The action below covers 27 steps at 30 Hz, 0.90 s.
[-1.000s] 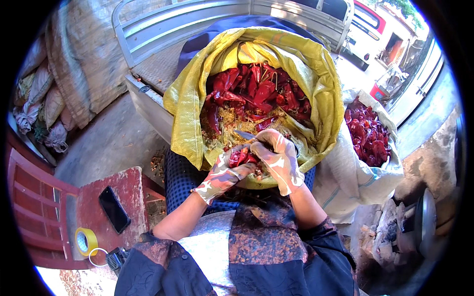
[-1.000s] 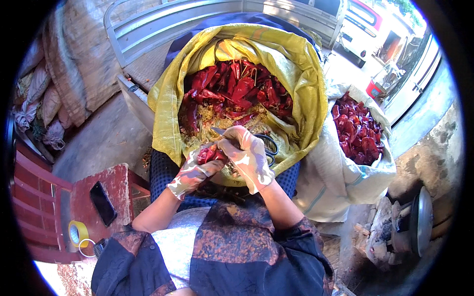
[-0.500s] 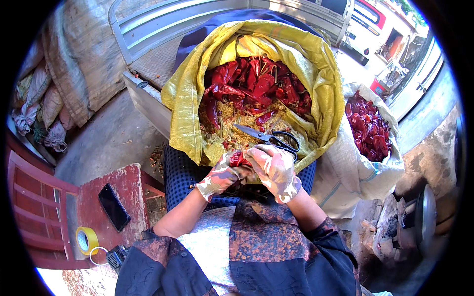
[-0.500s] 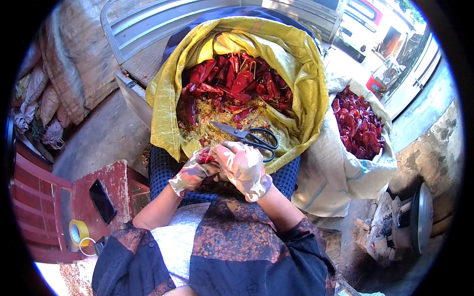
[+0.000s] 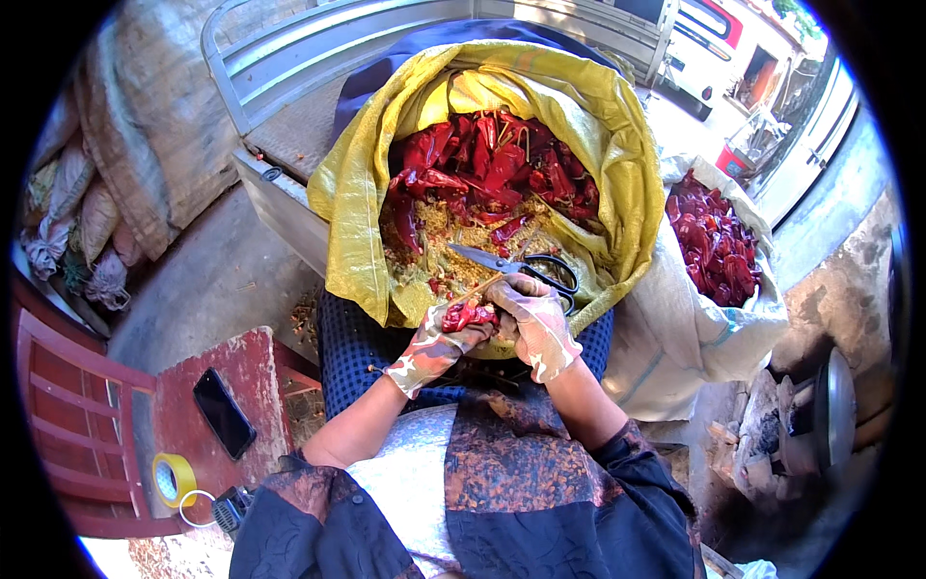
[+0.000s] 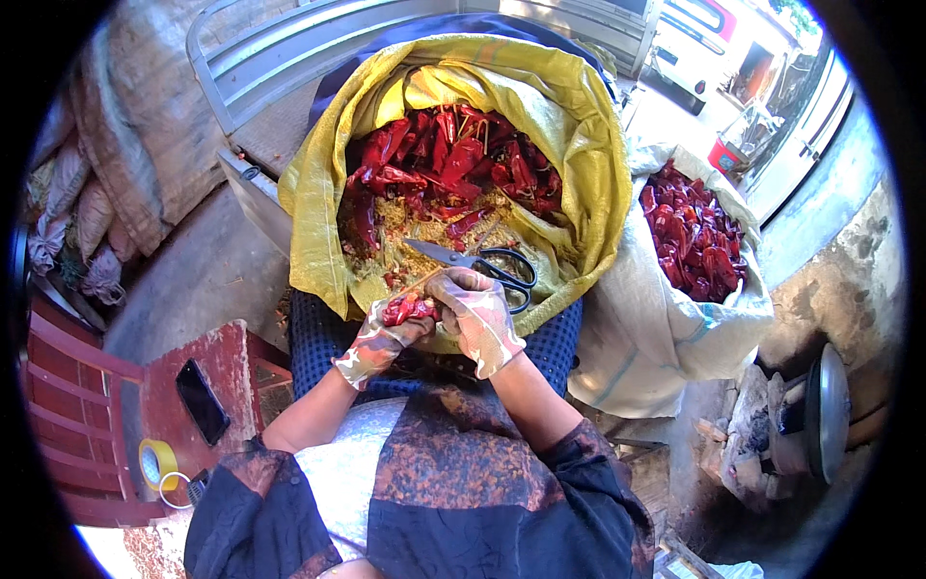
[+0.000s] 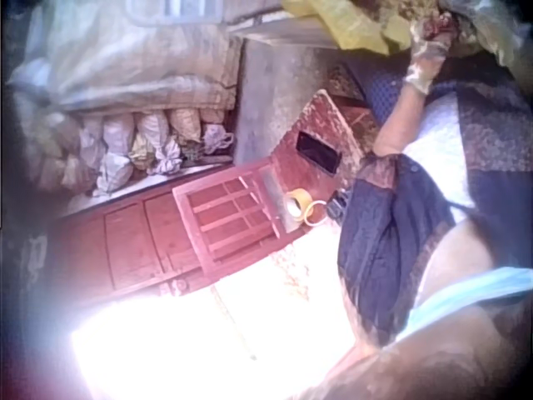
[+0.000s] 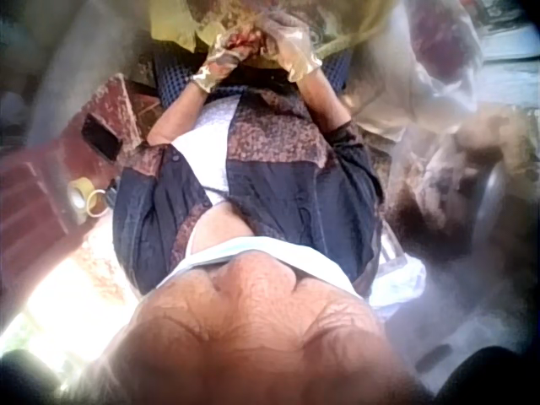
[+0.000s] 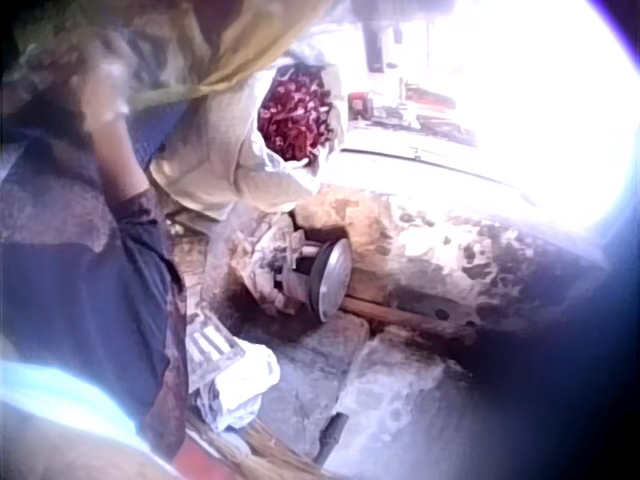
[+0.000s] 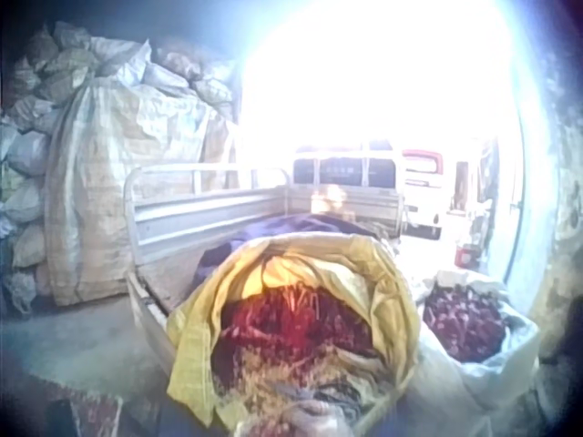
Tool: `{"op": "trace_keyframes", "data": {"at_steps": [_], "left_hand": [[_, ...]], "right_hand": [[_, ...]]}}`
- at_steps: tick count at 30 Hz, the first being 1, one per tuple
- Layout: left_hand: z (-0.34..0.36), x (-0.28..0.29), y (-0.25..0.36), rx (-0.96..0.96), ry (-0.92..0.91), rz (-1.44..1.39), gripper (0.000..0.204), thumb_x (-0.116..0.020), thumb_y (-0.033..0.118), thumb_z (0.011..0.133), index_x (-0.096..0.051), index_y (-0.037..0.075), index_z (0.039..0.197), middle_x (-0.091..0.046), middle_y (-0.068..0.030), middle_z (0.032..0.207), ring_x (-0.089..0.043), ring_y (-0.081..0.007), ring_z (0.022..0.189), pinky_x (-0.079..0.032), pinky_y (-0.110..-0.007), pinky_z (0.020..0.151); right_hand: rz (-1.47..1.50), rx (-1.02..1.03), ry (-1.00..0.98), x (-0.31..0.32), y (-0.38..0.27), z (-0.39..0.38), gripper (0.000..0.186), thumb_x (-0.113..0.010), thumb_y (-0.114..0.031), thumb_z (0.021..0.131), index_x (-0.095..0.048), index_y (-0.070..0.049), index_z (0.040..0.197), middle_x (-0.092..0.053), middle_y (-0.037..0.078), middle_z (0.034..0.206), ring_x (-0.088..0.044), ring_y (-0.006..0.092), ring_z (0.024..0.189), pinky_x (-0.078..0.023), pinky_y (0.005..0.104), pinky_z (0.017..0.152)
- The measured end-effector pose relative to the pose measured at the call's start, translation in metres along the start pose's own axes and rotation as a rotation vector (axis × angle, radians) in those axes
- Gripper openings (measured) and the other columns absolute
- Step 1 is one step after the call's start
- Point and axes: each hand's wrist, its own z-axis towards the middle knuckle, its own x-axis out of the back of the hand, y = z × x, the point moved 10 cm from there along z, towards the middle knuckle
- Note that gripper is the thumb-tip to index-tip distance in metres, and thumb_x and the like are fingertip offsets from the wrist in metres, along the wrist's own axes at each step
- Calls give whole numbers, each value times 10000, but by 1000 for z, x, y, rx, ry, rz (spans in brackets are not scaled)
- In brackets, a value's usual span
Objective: The person processes dried red chilies by pulling off the stems by hand and using shears to cut the peppers open to remove seeds into a bag.
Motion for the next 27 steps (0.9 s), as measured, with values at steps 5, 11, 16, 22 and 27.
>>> {"op": "trace_keyframes", "data": {"at_steps": [5,11,16,22,27], "left_hand": [[-3,-6,3,76,159,-218,189,-630,230,843,-619,56,915,-586,12,810,-526,-93,699,-431,-239,660],[0,-2,-1,-64,32,-168,250,-677,186,819,-630,29,1007,-622,-11,893,-570,-98,766,-456,-235,647],[4,2,2,-214,80,-62,255,-653,122,839,-617,0,1059,-635,-44,968,-605,-111,840,-490,-224,709],[2,5,-7,-112,71,-297,193,-616,110,862,-585,12,1025,-608,-20,890,-575,-97,789,-457,-210,655],[7,28,-24,-48,77,-521,250,-665,293,833,-547,83,898,-481,22,666,-426,-70,570,-305,-212,484]], "right_hand": [[-88,189,32,2,-13,-6,63,-637,-92,837,-648,-43,875,-562,-43,673,-440,16,511,-321,163,454],[73,95,0,0,-4,-5,32,-617,-81,851,-629,-52,844,-549,-44,667,-430,8,496,-295,156,428],[364,-140,-48,-9,9,-4,47,-552,-66,891,-588,-51,917,-565,-12,730,-399,7,461,-281,135,392],[371,30,120,32,0,18,87,-491,-75,926,-574,-51,921,-572,18,755,-437,27,504,-348,129,421],[-512,45,-164,7,-42,12,146,-515,-118,907,-600,-57,1009,-609,56,808,-543,71,592,-384,165,470]]}}
